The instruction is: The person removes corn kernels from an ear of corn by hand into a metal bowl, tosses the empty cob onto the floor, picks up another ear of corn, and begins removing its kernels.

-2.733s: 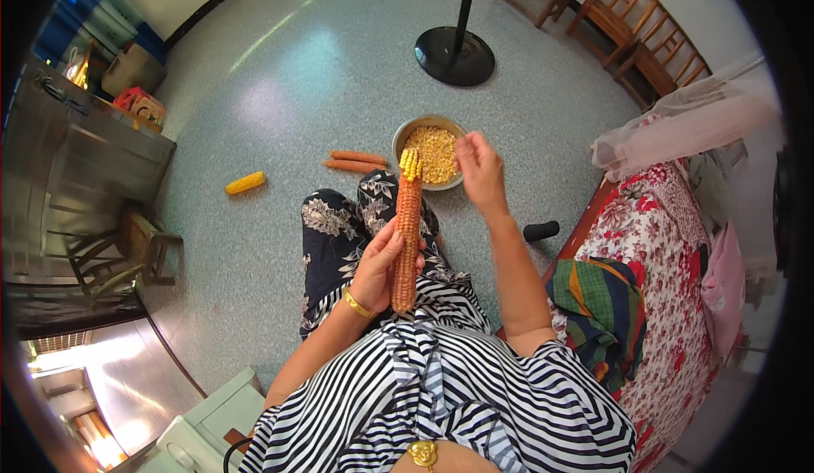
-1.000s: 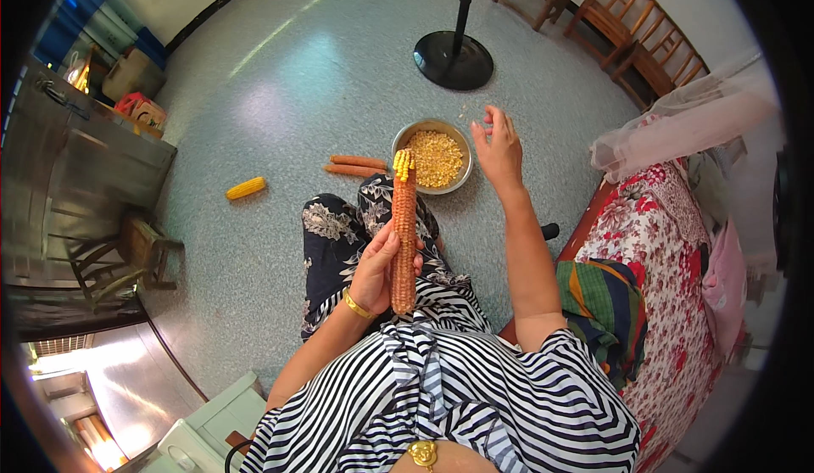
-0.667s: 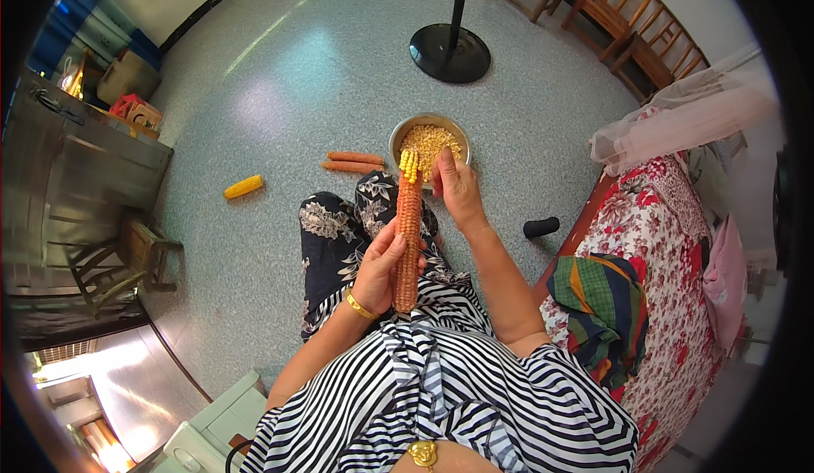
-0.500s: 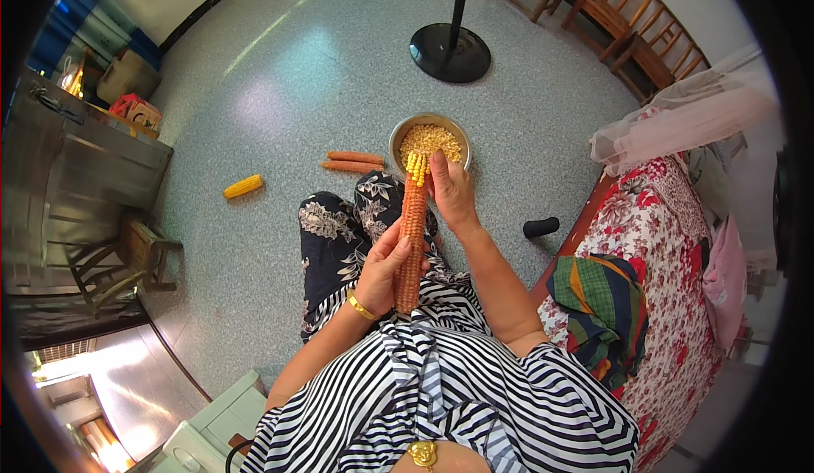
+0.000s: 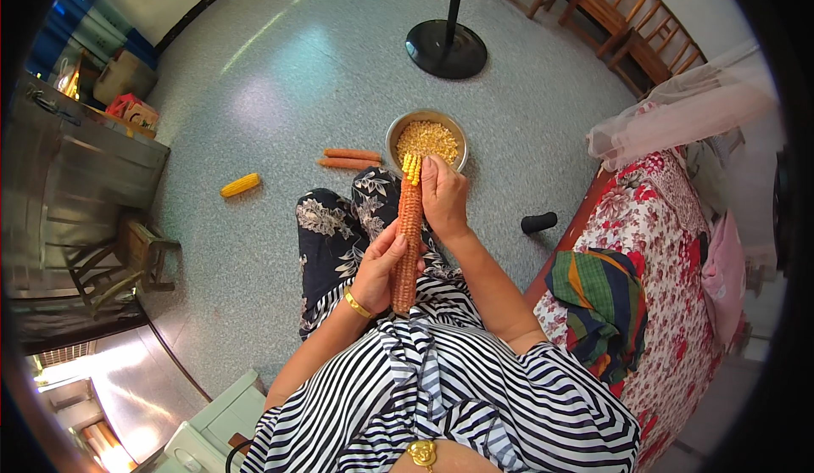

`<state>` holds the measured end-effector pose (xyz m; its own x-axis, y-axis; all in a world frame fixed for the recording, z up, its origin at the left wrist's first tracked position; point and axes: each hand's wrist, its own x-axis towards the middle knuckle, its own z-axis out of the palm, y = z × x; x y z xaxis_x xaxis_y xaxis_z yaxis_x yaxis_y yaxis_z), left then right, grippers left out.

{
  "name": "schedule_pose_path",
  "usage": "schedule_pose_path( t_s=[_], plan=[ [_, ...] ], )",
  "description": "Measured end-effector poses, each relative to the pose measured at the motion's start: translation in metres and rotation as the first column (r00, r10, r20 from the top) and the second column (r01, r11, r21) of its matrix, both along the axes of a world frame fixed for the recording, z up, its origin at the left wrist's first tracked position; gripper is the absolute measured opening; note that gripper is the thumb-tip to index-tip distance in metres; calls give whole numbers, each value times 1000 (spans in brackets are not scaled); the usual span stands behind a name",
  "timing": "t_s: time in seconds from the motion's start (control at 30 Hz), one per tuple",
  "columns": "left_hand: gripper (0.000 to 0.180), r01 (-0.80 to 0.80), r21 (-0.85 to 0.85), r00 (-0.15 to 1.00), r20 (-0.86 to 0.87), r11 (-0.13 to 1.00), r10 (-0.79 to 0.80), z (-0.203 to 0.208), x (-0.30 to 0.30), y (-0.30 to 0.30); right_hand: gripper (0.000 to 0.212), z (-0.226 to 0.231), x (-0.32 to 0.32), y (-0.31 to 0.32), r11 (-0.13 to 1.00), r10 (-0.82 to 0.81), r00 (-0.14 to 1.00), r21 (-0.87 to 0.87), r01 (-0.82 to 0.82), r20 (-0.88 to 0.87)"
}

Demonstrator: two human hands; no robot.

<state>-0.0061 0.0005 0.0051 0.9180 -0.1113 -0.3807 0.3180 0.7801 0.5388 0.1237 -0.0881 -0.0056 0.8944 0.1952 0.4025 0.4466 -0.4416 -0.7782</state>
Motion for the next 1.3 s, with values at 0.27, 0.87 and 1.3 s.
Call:
schedule_pose_path(
  t_s=[0.27, 0.87, 1.3],
  plan=[
    [36, 52, -87, 999, 19, 995, -50, -3, -1, 5, 29, 2, 4, -13, 988, 147, 989, 40, -147, -17],
    [41, -35, -83, 999, 0, 996, 35, -2, 2, 7, 17, 52, 25, -47, 915, 238, 971, 342, -215, -25],
    [50, -60, 17, 997, 49, 998, 59, 0, 0, 6, 24, -18, 63, -52, 992, 35, 990, -112, -51, -140]
  ],
)
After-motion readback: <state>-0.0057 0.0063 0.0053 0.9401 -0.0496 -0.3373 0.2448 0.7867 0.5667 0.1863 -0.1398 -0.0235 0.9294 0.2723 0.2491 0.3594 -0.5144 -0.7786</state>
